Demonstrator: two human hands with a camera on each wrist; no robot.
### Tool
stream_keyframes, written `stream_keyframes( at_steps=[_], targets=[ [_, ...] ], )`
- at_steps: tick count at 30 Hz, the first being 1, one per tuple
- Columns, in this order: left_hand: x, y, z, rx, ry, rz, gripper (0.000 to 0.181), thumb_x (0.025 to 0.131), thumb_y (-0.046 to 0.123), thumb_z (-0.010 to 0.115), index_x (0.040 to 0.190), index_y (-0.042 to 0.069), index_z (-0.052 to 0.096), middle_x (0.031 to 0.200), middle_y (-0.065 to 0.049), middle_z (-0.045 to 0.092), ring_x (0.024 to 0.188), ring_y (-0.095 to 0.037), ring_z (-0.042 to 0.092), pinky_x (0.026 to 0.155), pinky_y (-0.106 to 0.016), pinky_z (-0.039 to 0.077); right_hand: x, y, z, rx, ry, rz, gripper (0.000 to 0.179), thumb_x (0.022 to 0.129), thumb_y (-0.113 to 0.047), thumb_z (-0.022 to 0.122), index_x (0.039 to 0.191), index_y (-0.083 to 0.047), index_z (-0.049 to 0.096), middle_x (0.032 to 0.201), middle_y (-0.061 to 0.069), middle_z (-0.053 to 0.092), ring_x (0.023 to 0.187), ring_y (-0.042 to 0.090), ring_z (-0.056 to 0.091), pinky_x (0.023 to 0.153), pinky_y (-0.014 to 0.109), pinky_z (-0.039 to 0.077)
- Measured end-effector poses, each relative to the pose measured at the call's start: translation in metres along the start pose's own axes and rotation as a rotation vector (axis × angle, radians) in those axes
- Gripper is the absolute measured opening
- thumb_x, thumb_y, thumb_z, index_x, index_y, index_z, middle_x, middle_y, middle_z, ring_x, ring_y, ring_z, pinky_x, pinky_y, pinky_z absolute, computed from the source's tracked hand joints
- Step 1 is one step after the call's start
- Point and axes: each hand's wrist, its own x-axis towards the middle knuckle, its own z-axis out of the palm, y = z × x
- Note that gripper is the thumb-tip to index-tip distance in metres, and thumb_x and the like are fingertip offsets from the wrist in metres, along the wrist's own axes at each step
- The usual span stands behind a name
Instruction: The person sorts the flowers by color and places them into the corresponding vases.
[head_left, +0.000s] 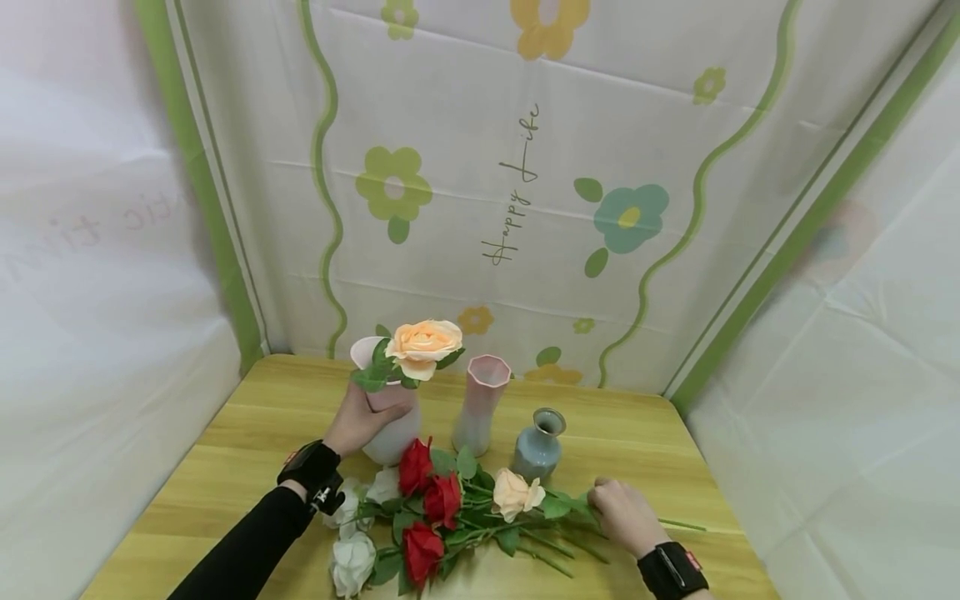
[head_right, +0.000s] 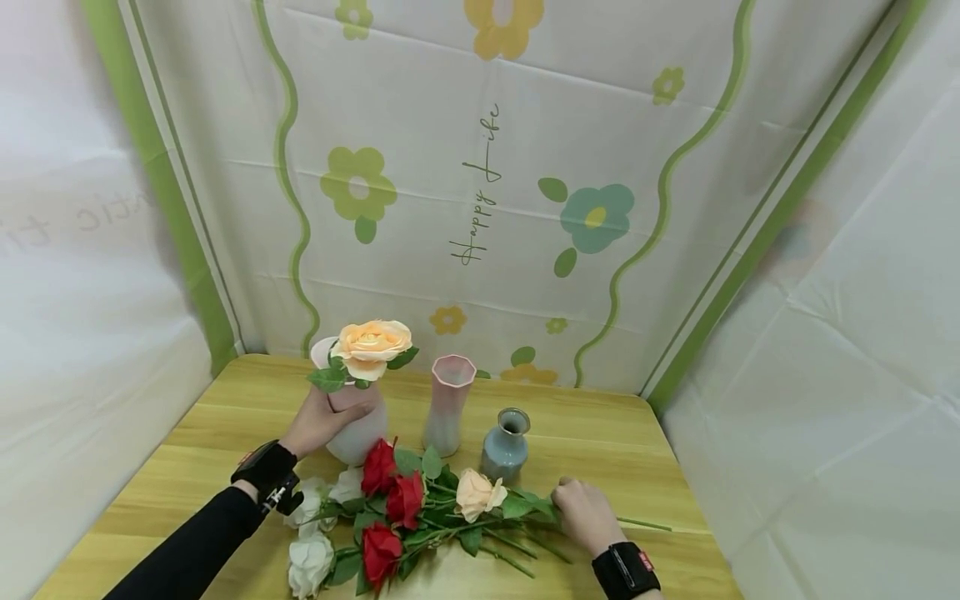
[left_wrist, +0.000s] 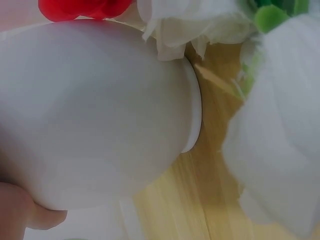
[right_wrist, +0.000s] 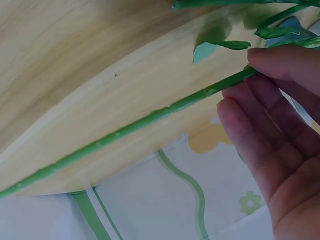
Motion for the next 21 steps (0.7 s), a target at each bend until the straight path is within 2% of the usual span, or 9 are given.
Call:
stream_keyframes(
  at_steps=[6,12,21],
  targets=[
    [0.000,0.001,0.000,0.012,0.007,-0.011,0.074,0.084,0.006,0.080,0.145,0.021,0.039,0.138,-0.002,0.050,0.128,-0.020,0.047,0.105,-0.045,0.039,0.001,-0.001,-0.007,0.005,0.003,-0.001,0.050,0.077,0.013,0.067,0.057,-0.025,0.042,0.063,-0.009,0.031,0.054,0.003,0.021,0.050,0.024,0.017],
    [0.000,0.001,0.001,0.022,0.008,-0.008,0.074,0.084,0.006,0.079,0.145,0.021,0.039,0.138,-0.002,0.050,0.128,-0.021,0.047,0.105,-0.045,0.039,0.002,-0.005,-0.012,-0.006,0.046,-0.021,0.043,0.077,0.010,0.070,0.060,-0.024,0.049,0.064,-0.010,0.032,0.051,0.002,0.028,0.047,0.022,0.023],
    [0.001,0.002,0.001,0.017,0.007,0.004,0.074,0.084,0.005,0.079,0.144,0.022,0.040,0.136,-0.001,0.051,0.126,-0.020,0.049,0.103,-0.038,0.042,0.006,-0.011,-0.020,0.018,0.127,-0.078,0.034,0.073,0.008,0.077,0.065,-0.021,0.061,0.067,-0.011,0.038,0.054,0.000,0.037,0.046,0.019,0.029]
  ],
)
